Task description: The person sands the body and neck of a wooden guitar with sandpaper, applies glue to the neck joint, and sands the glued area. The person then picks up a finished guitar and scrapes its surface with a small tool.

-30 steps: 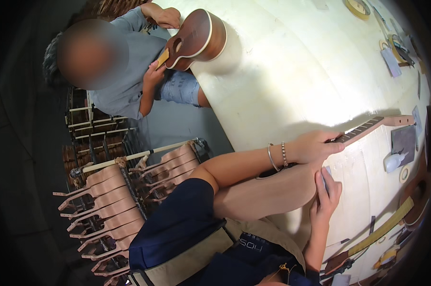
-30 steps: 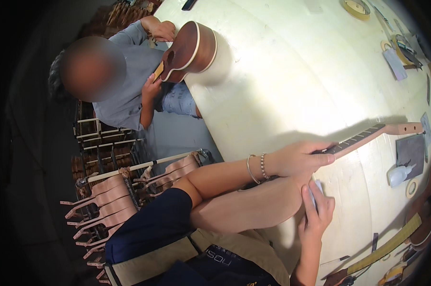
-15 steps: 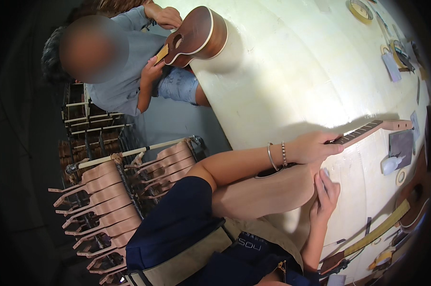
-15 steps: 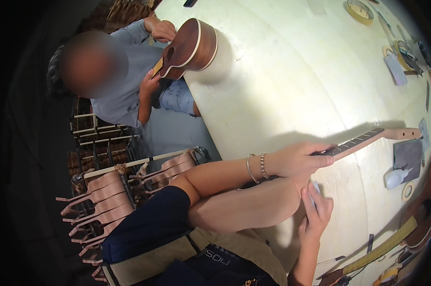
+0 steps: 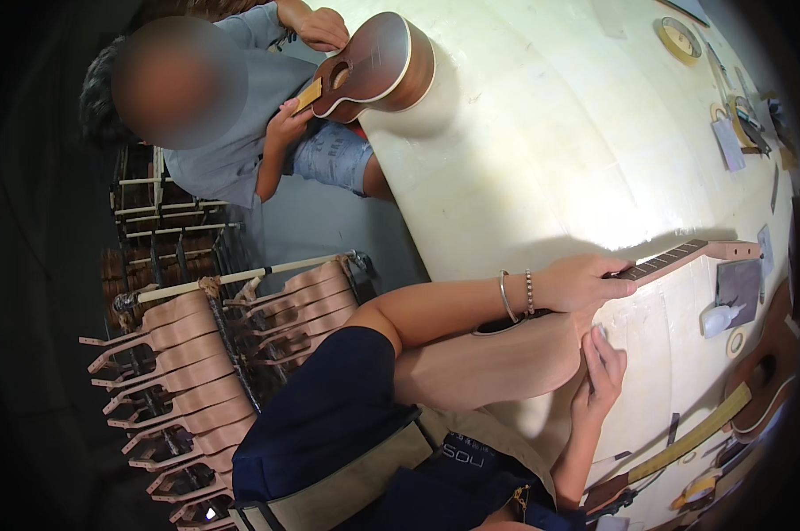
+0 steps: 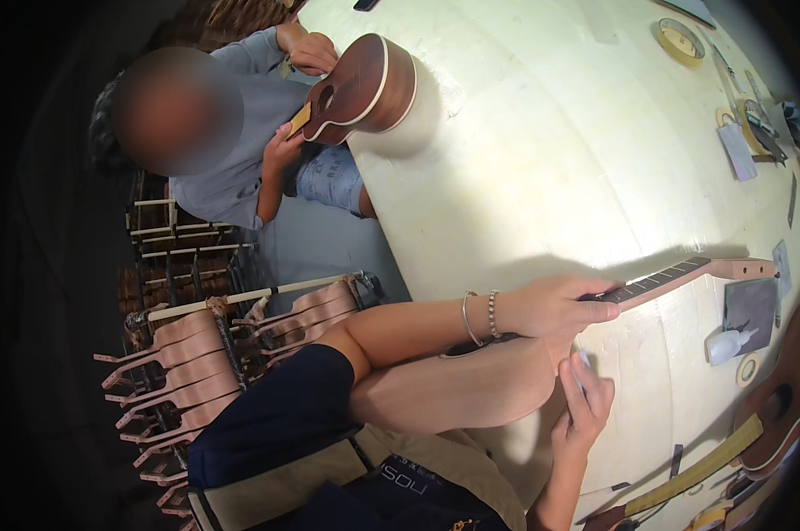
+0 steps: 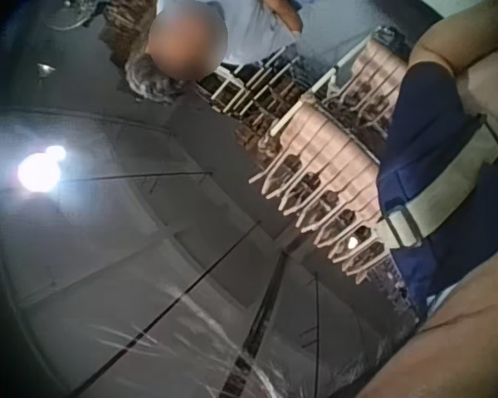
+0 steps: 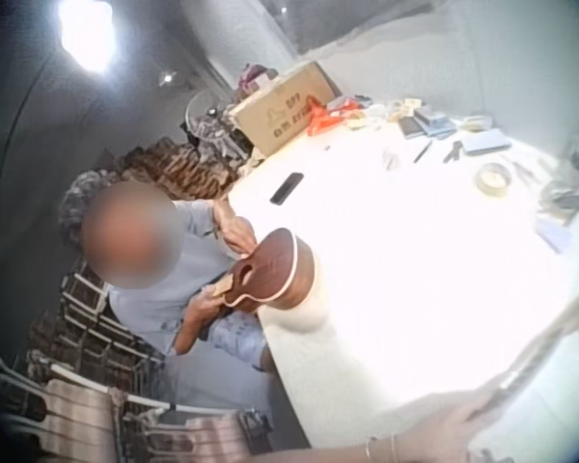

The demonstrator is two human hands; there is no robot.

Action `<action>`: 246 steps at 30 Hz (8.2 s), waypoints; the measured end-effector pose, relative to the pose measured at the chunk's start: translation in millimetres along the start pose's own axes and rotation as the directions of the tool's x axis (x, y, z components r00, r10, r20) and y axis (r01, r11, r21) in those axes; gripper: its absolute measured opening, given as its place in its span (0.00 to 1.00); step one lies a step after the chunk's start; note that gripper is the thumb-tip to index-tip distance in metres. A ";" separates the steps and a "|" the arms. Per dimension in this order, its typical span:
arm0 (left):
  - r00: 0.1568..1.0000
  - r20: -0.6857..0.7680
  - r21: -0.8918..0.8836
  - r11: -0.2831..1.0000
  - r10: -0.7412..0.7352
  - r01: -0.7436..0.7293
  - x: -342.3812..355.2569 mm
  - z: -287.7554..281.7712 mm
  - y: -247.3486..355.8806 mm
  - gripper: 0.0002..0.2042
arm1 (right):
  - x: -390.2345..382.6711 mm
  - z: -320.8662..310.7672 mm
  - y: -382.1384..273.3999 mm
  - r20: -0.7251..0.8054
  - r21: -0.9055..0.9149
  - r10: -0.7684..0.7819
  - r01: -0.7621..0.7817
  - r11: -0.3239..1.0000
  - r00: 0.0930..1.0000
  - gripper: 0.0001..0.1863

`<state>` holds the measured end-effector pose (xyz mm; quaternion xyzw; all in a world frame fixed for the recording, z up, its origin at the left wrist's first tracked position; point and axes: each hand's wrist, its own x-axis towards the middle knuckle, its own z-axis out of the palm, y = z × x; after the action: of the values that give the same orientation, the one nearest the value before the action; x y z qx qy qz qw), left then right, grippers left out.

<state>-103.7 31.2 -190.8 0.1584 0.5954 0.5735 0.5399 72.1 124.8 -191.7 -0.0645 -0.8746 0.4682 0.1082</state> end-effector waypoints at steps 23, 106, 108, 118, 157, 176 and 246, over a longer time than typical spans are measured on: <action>1.000 0.002 0.060 0.998 -0.009 0.009 -4.8 -1.4 7.5 0.20 | -7.1 2.3 1.7 -0.020 0.136 0.095 -0.092 0.986 0.995 0.26; 0.993 -0.088 0.042 0.995 -0.081 0.085 -3.4 9.3 10.5 0.17 | 0.5 -3.2 -8.2 0.017 0.603 0.437 -0.358 0.713 0.899 0.10; 0.994 -0.084 0.040 0.997 -0.068 0.072 -1.9 6.2 12.3 0.17 | 4.4 -3.8 -7.8 0.063 0.582 0.395 -0.355 0.732 0.917 0.10; 0.977 -0.107 0.047 0.981 -0.184 0.190 -5.0 8.7 17.8 0.16 | 6.7 14.0 -2.8 -0.210 -0.093 -0.036 0.017 0.995 0.977 0.17; 0.995 -0.039 0.018 0.996 -0.089 0.090 -4.7 4.5 16.2 0.16 | 10.3 -5.0 -13.7 -0.016 -0.217 -0.105 0.100 0.971 0.994 0.17; 0.978 -0.128 0.017 0.986 -0.165 0.169 -5.0 8.3 17.5 0.15 | 2.4 4.6 -7.2 -0.044 -0.255 -0.114 0.099 0.962 0.993 0.20; 0.096 -0.623 0.225 0.296 0.776 -0.928 -307.6 117.5 79.2 0.12 | -124.6 8.8 -80.1 0.023 0.924 0.244 -0.114 0.366 0.969 0.43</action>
<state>71.9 -134.0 47.0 0.2093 0.4597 0.8546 -0.1209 189.7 46.7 -145.8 -0.1160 -0.4488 0.8771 0.1254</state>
